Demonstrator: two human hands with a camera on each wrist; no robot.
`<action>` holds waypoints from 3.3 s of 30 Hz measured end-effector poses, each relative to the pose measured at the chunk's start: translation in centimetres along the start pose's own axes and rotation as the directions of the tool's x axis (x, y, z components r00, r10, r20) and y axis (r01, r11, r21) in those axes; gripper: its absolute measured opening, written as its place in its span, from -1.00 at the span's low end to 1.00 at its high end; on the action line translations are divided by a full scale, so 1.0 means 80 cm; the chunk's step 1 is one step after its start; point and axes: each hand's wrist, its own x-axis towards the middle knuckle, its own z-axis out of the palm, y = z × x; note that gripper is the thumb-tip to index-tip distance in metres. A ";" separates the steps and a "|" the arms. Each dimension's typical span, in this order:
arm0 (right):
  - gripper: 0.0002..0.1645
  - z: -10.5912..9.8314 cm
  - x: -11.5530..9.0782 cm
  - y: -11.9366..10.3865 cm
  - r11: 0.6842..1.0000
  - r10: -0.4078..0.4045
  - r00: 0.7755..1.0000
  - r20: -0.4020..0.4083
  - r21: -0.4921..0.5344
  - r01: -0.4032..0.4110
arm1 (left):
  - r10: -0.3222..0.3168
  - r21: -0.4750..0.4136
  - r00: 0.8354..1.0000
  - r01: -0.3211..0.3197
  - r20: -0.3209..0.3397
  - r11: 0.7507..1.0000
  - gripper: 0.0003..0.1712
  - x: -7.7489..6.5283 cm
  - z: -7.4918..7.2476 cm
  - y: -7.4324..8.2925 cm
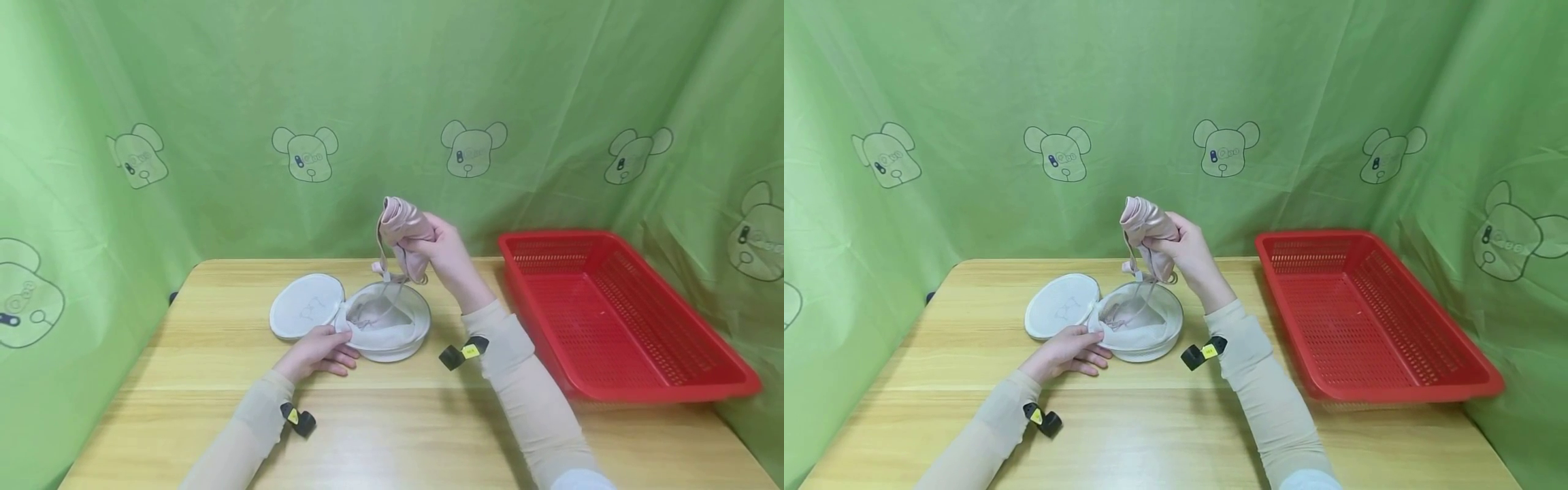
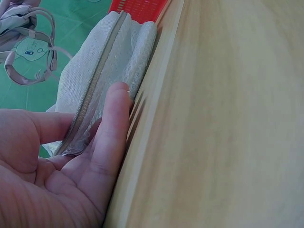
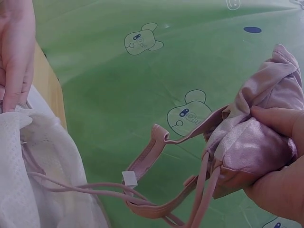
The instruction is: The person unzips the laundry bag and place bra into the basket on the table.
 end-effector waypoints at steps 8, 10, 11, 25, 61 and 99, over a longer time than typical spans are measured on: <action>-0.60 -0.003 0.001 -0.004 1.000 -0.015 1.000 0.007 -0.025 0.015 | 0.002 0.011 1.000 -0.002 0.019 1.000 -0.61 0.001 -0.001 -0.001; -0.60 -0.004 0.001 -0.006 0.999 -0.012 1.000 0.008 -0.035 0.012 | -0.002 0.010 1.000 0.002 0.025 1.000 -0.61 0.002 -0.001 -0.001; -0.59 -0.004 0.001 -0.008 0.999 -0.011 1.000 0.007 -0.039 0.011 | -0.002 0.010 1.000 0.002 0.026 1.000 -0.61 0.002 -0.001 -0.001; -0.54 -0.012 0.001 -0.027 0.998 0.002 1.000 -0.020 -0.071 -0.003 | 0.002 0.008 1.000 -0.002 0.025 1.000 -0.63 0.000 -0.001 0.001; -0.48 -0.007 0.007 -0.079 0.986 -0.075 0.997 0.006 -0.148 0.075 | 0.011 -0.007 1.000 -0.011 0.028 1.000 -0.61 0.000 0.001 0.000; -0.56 -0.018 0.010 -0.133 0.968 -0.164 0.986 0.008 -0.190 0.162 | 0.010 0.014 0.999 -0.011 0.035 1.000 -0.61 -0.002 -0.001 0.002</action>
